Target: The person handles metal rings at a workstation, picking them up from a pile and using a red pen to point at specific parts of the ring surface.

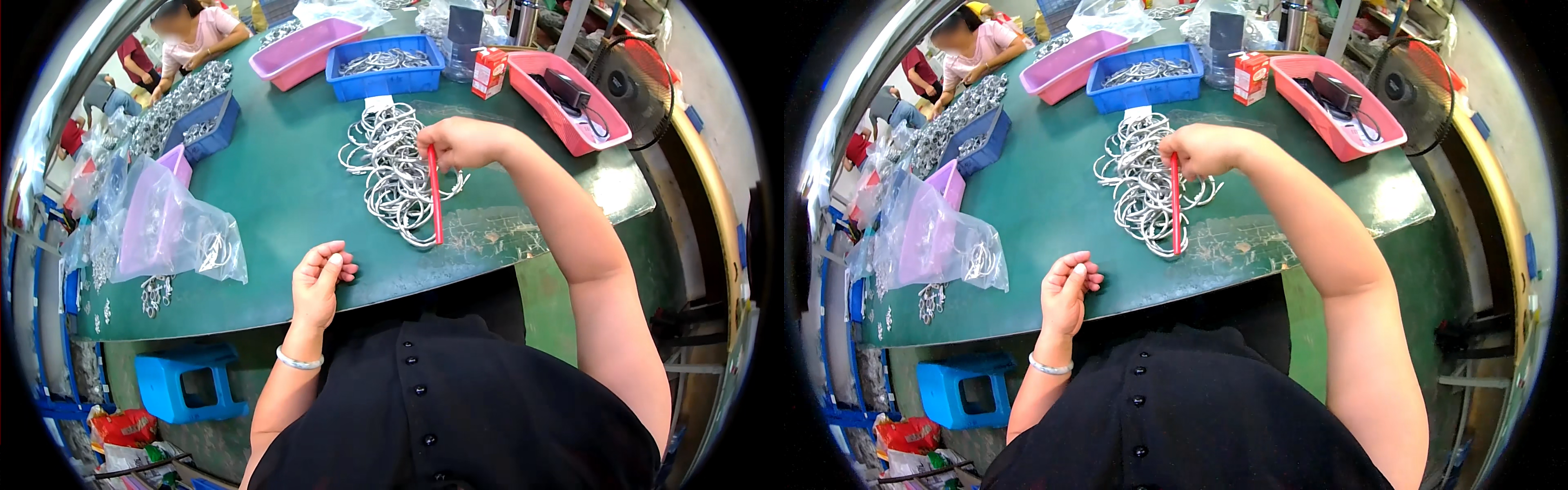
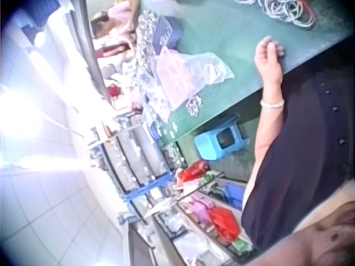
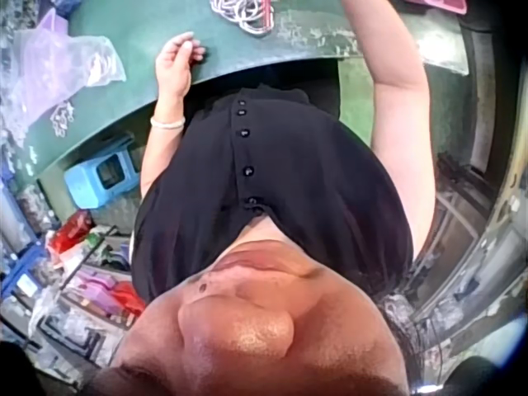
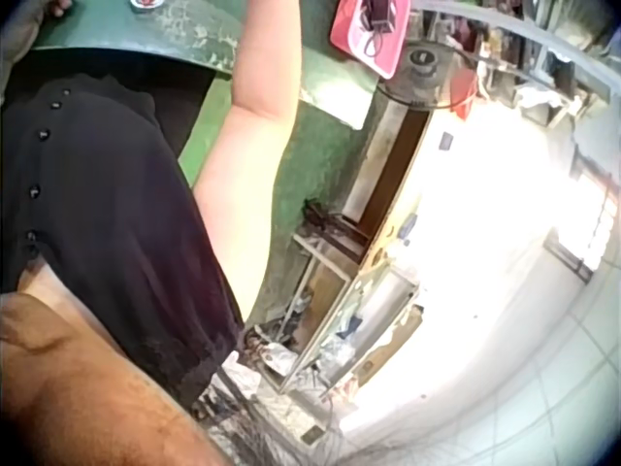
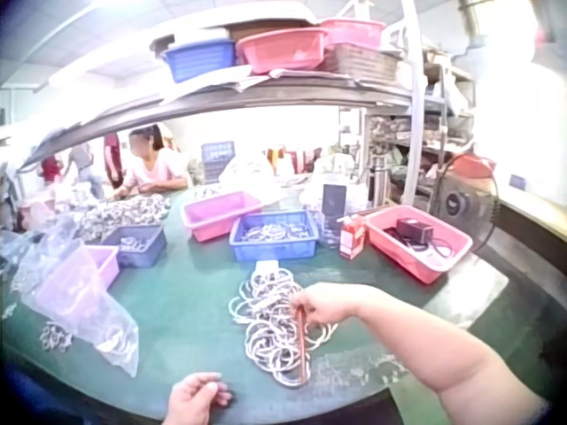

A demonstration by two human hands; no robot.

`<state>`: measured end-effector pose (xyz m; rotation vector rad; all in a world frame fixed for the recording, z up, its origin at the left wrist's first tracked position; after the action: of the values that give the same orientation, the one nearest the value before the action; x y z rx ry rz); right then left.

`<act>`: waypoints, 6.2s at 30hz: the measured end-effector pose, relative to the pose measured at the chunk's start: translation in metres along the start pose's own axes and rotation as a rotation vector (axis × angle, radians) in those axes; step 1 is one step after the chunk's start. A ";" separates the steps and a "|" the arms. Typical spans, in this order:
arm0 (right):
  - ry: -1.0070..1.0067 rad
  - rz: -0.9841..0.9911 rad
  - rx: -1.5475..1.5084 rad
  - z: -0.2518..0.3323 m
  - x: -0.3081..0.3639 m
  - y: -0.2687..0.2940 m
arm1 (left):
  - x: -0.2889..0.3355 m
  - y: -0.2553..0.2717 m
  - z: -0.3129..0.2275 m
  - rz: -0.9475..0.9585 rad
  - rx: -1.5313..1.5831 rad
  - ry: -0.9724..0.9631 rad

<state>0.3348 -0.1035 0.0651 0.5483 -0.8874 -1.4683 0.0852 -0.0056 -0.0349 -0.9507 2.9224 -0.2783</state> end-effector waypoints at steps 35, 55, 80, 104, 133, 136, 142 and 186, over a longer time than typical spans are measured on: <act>0.148 -0.229 -0.381 -0.013 0.024 -0.024 | -0.008 -0.065 -0.014 0.279 -0.311 0.191; 0.250 -0.572 -0.541 0.037 0.073 -0.058 | 0.000 -0.083 -0.028 0.296 0.033 0.236; 0.152 -0.393 -1.657 0.033 0.057 -0.112 | 0.006 -0.051 -0.035 0.139 0.188 0.308; 0.335 -0.704 -1.153 0.060 0.069 -0.100 | 0.024 -0.046 -0.028 0.121 0.025 0.046; 0.484 -0.706 -0.826 0.090 0.070 -0.102 | 0.028 -0.049 -0.025 0.245 0.315 -0.044; 0.415 -0.665 -1.067 0.067 0.066 -0.111 | 0.031 -0.048 -0.044 0.149 -0.091 -0.261; 0.350 -0.643 -1.185 0.058 0.069 -0.115 | 0.037 -0.057 -0.073 0.108 -0.671 -0.749; 0.380 -0.675 -0.763 0.078 0.068 -0.107 | 0.029 -0.049 -0.043 0.120 0.091 0.116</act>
<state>0.2002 -0.1621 0.0382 0.5320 0.2205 -2.0547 0.0856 -0.0554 0.0165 -0.7685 3.0260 -0.4695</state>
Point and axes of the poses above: each hand's wrist, its own x-axis away from the middle knuckle, its own y-axis out of the back of the hand, z = x × y, the point moved 5 cm from there along -x, towards the middle knuckle, and after that the axes turned 5 degrees about -x, right-handed, at the moved point
